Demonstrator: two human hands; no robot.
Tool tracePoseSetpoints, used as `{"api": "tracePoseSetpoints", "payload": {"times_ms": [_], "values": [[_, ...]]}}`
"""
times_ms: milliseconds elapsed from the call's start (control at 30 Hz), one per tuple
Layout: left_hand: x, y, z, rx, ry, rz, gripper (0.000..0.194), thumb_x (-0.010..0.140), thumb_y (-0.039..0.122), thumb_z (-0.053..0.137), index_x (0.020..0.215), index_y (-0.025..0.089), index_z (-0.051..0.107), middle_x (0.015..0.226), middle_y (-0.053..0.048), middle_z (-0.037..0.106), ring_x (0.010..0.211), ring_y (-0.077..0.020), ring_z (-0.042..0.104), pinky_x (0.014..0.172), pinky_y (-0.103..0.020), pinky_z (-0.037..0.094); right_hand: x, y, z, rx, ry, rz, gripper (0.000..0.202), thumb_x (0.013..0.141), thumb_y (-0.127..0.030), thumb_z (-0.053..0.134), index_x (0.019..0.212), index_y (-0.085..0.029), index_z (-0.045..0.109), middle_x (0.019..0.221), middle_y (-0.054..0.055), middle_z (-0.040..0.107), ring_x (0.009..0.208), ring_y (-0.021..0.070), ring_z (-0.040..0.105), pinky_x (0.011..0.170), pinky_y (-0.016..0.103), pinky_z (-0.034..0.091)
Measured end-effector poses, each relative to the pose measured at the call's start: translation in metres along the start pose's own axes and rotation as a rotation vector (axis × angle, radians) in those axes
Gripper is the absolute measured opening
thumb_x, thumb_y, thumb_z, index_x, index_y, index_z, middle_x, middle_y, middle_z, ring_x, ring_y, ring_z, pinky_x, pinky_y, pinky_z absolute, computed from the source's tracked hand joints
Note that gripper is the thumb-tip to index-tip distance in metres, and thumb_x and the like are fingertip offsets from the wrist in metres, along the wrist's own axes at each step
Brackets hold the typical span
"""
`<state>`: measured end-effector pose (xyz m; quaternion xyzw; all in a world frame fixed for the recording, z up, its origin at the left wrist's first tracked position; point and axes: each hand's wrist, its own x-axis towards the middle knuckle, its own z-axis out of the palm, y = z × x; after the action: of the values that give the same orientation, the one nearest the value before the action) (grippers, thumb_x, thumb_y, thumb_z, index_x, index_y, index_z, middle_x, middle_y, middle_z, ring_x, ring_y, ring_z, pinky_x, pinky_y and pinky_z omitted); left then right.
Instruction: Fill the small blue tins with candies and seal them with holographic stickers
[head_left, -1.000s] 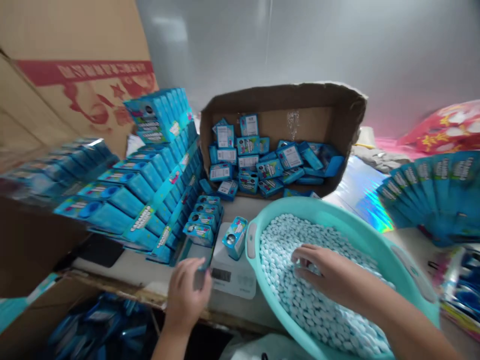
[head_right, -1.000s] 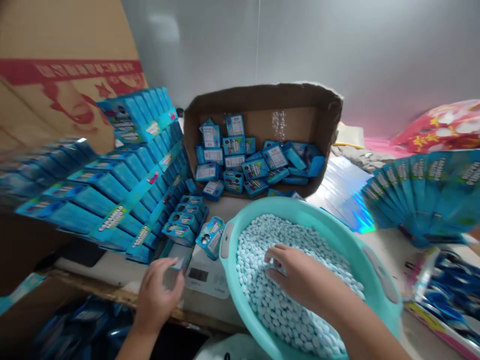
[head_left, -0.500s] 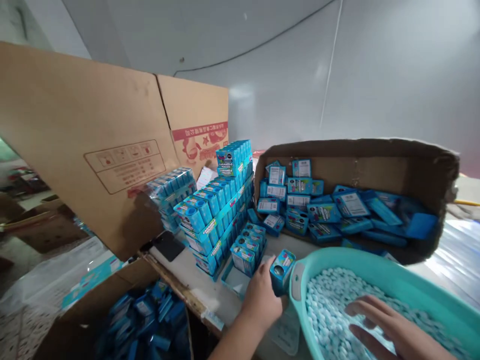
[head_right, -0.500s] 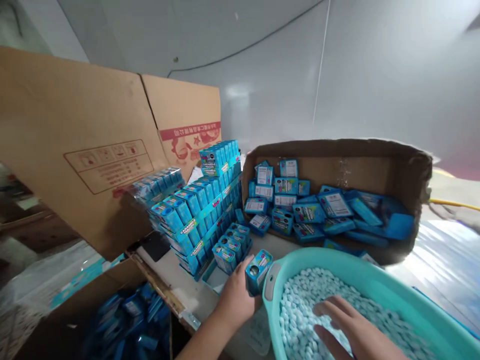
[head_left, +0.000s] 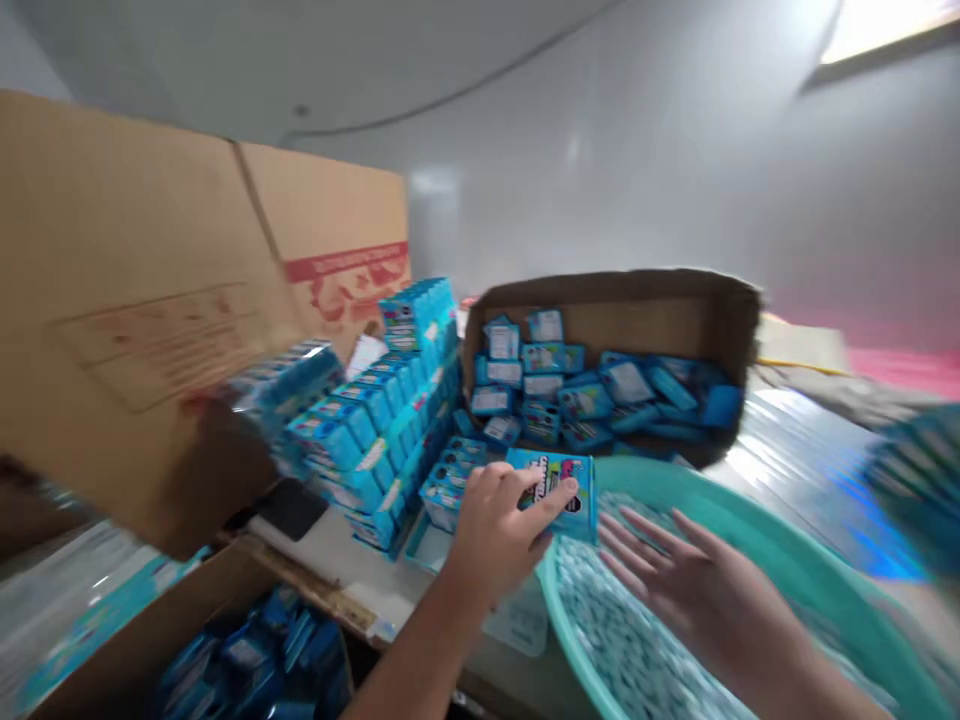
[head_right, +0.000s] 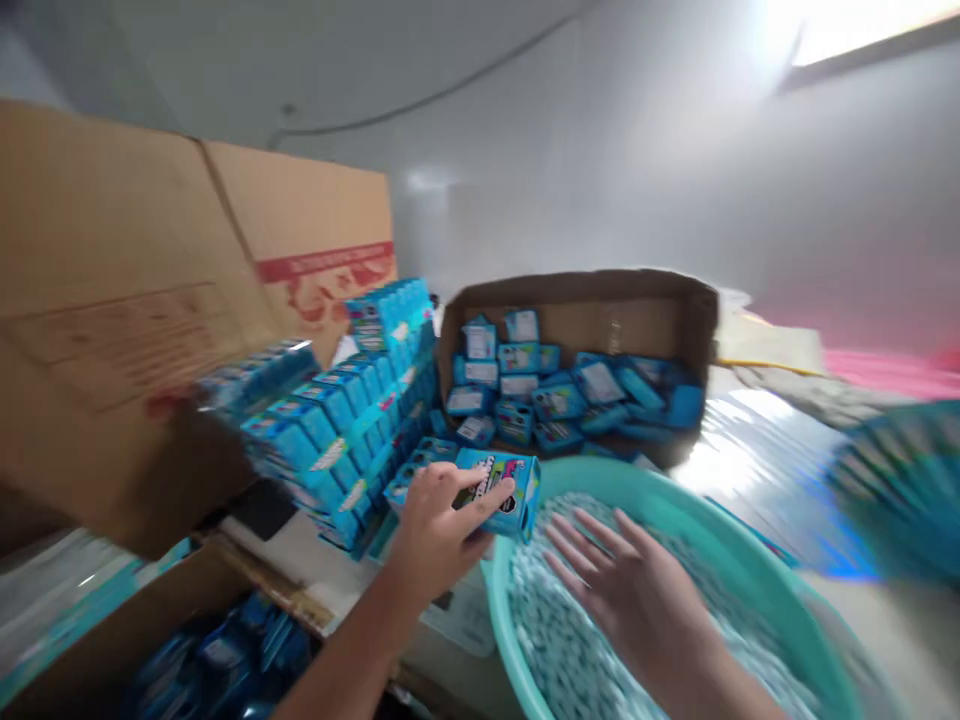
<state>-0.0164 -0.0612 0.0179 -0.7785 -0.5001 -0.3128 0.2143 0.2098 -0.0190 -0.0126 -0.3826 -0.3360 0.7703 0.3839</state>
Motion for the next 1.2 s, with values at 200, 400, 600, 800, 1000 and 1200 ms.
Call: {"api": "tracePoseSetpoints", "payload": {"times_ms": [200, 400, 600, 800, 1000, 1200], "values": [[0.038, 0.019, 0.024, 0.183, 0.001, 0.447, 0.046, 0.093, 0.019, 0.061, 0.135, 0.038, 0.057, 0.120, -0.001, 0.069, 0.102, -0.0192, 0.058, 0.088, -0.036, 0.039, 0.003, -0.012, 0.019, 0.492, 0.232, 0.107, 0.019, 0.101, -0.029, 0.044, 0.095, -0.020, 0.060, 0.081, 0.003, 0.069, 0.076, 0.0147, 0.071, 0.085, 0.034, 0.062], [0.052, 0.012, 0.045, 0.158, 0.056, 0.398, 0.046, 0.093, 0.018, 0.061, 0.134, 0.039, 0.059, 0.119, -0.001, 0.069, 0.102, -0.0221, 0.057, 0.085, -0.039, 0.037, 0.008, -0.015, 0.011, 0.557, 0.299, 0.127, 0.027, 0.104, -0.029, 0.036, 0.085, -0.020, 0.053, 0.066, 0.004, 0.063, 0.073, 0.0191, 0.071, 0.073, 0.036, 0.063], [0.033, 0.013, 0.050, 0.054, 0.008, 0.275, 0.045, 0.091, 0.019, 0.064, 0.130, 0.040, 0.063, 0.115, -0.003, 0.070, 0.105, -0.0214, 0.058, 0.090, -0.039, 0.038, 0.006, -0.018, 0.006, 0.534, 0.266, 0.091, 0.031, 0.105, -0.031, 0.038, 0.096, -0.013, 0.062, 0.065, 0.002, 0.064, 0.056, 0.0134, 0.064, 0.065, 0.028, 0.061], [0.022, 0.006, 0.049, 0.119, 0.147, 0.242, 0.048, 0.089, 0.022, 0.067, 0.131, 0.044, 0.062, 0.114, -0.003, 0.071, 0.104, -0.0211, 0.056, 0.093, -0.040, 0.037, 0.003, -0.022, 0.007, 0.454, 0.242, 0.078, 0.037, 0.106, -0.035, 0.039, 0.097, -0.010, 0.065, 0.073, 0.006, 0.069, 0.064, 0.0139, 0.066, 0.067, 0.025, 0.059], [0.030, 0.008, 0.058, 0.044, -0.022, 0.281, 0.044, 0.091, 0.018, 0.062, 0.129, 0.041, 0.064, 0.110, -0.003, 0.070, 0.103, -0.0215, 0.056, 0.091, -0.041, 0.035, 0.000, -0.023, 0.008, 0.498, 0.151, 0.119, 0.038, 0.106, -0.035, 0.037, 0.098, -0.010, 0.064, 0.073, 0.006, 0.067, 0.060, 0.0137, 0.064, 0.075, 0.030, 0.060], [0.033, 0.008, 0.056, 0.035, 0.024, 0.277, 0.043, 0.089, 0.014, 0.064, 0.124, 0.039, 0.067, 0.109, -0.002, 0.072, 0.104, -0.0231, 0.056, 0.089, -0.043, 0.031, -0.005, -0.026, 0.011, 0.468, 0.017, 0.077, 0.045, 0.107, -0.040, 0.032, 0.105, -0.009, 0.065, 0.097, 0.011, 0.072, 0.081, 0.0172, 0.069, 0.092, 0.035, 0.057]]}}
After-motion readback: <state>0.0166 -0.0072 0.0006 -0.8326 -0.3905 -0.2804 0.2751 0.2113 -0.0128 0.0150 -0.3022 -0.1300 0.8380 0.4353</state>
